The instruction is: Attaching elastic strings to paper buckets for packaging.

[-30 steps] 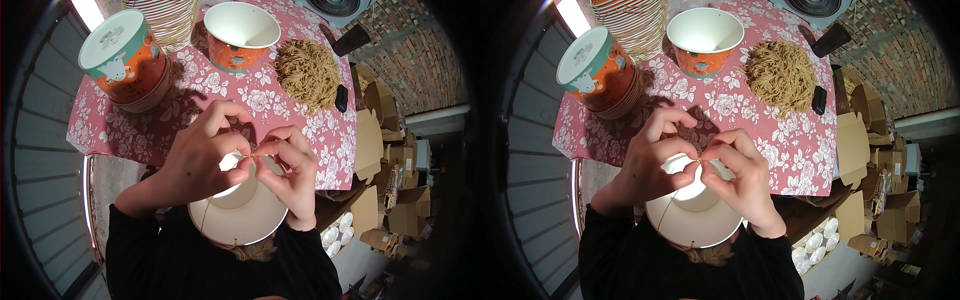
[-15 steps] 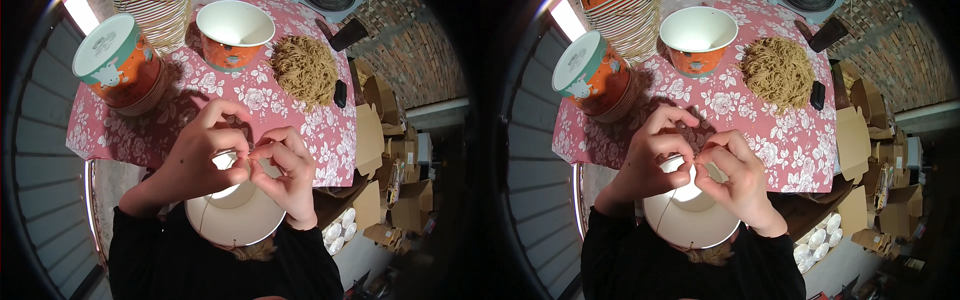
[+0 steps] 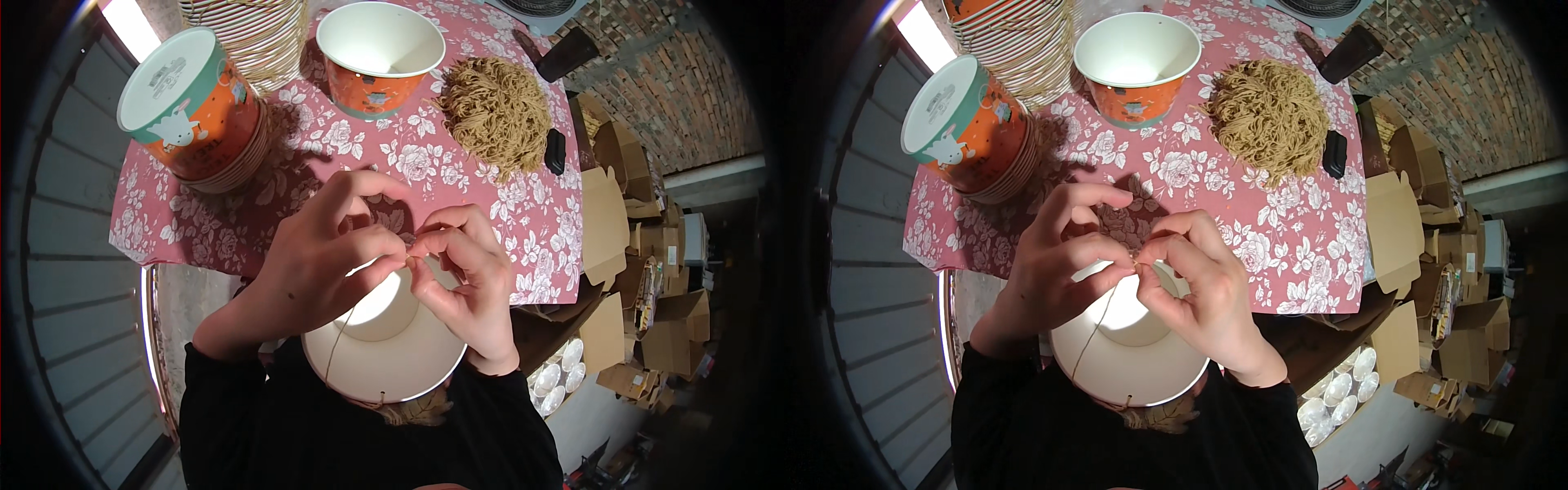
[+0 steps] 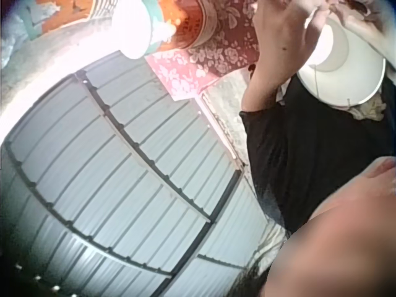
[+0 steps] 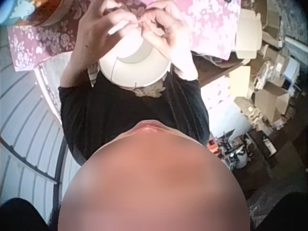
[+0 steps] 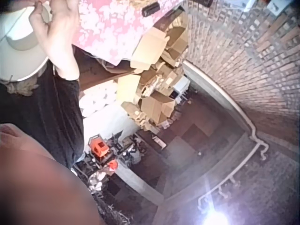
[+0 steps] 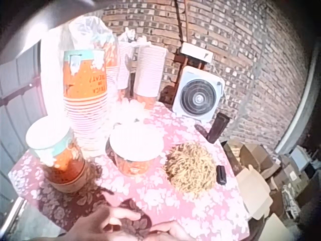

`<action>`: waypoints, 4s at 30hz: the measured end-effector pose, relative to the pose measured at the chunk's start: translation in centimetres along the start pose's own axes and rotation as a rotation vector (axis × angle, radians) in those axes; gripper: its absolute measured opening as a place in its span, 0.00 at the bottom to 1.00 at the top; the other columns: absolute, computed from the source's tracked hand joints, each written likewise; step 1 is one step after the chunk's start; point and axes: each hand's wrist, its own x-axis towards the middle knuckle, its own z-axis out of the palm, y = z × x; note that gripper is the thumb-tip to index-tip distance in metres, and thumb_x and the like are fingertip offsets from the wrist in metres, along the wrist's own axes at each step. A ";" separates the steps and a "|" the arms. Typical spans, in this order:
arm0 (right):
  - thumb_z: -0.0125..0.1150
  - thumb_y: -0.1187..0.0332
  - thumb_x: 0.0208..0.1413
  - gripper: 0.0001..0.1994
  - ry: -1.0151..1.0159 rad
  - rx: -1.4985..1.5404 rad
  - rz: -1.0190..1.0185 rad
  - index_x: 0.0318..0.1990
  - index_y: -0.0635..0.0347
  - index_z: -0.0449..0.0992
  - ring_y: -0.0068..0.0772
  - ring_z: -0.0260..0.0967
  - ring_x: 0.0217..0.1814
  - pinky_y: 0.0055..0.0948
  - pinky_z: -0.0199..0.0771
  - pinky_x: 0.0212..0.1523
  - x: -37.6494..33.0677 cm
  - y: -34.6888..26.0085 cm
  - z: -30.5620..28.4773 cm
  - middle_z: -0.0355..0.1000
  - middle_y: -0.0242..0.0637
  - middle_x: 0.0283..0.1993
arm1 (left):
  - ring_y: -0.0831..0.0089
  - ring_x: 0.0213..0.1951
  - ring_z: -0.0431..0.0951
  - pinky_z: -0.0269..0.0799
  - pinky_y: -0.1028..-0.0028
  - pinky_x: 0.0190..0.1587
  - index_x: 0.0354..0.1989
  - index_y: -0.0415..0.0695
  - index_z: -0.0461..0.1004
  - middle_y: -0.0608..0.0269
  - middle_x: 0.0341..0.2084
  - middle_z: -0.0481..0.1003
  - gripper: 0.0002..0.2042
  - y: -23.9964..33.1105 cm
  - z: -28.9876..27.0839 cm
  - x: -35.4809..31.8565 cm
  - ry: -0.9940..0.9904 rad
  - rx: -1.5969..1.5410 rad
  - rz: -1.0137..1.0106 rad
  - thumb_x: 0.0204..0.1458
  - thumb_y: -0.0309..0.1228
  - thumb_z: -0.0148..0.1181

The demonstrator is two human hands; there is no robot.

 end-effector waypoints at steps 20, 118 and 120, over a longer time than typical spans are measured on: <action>0.69 0.77 0.52 0.06 -0.002 0.025 0.010 0.38 0.64 0.81 0.31 0.75 0.35 0.28 0.75 0.34 0.1 -0.2 -0.1 0.73 0.38 0.45 | 0.68 0.31 0.76 0.73 0.71 0.31 0.37 0.44 0.78 0.52 0.53 0.74 0.10 0.4 -0.1 0.0 0.010 0.130 0.045 0.47 0.25 0.72; 0.70 0.73 0.49 0.14 0.220 -0.182 -0.326 0.45 0.55 0.83 0.38 0.75 0.37 0.34 0.78 0.35 -3.2 -0.1 -1.2 0.71 0.34 0.37 | 0.69 0.15 0.73 0.62 0.74 0.17 0.25 0.36 0.77 0.56 0.20 0.78 0.05 7.6 -0.6 -1.5 -0.271 -0.876 0.525 0.51 0.22 0.66; 0.69 0.73 0.51 0.13 0.211 -0.186 -0.317 0.46 0.55 0.83 0.38 0.75 0.38 0.34 0.78 0.36 -3.3 -0.7 -1.3 0.71 0.34 0.37 | 0.75 0.14 0.72 0.62 0.77 0.16 0.26 0.41 0.77 0.61 0.20 0.80 0.07 8.6 -0.8 -2.4 -0.333 -0.935 0.517 0.54 0.24 0.69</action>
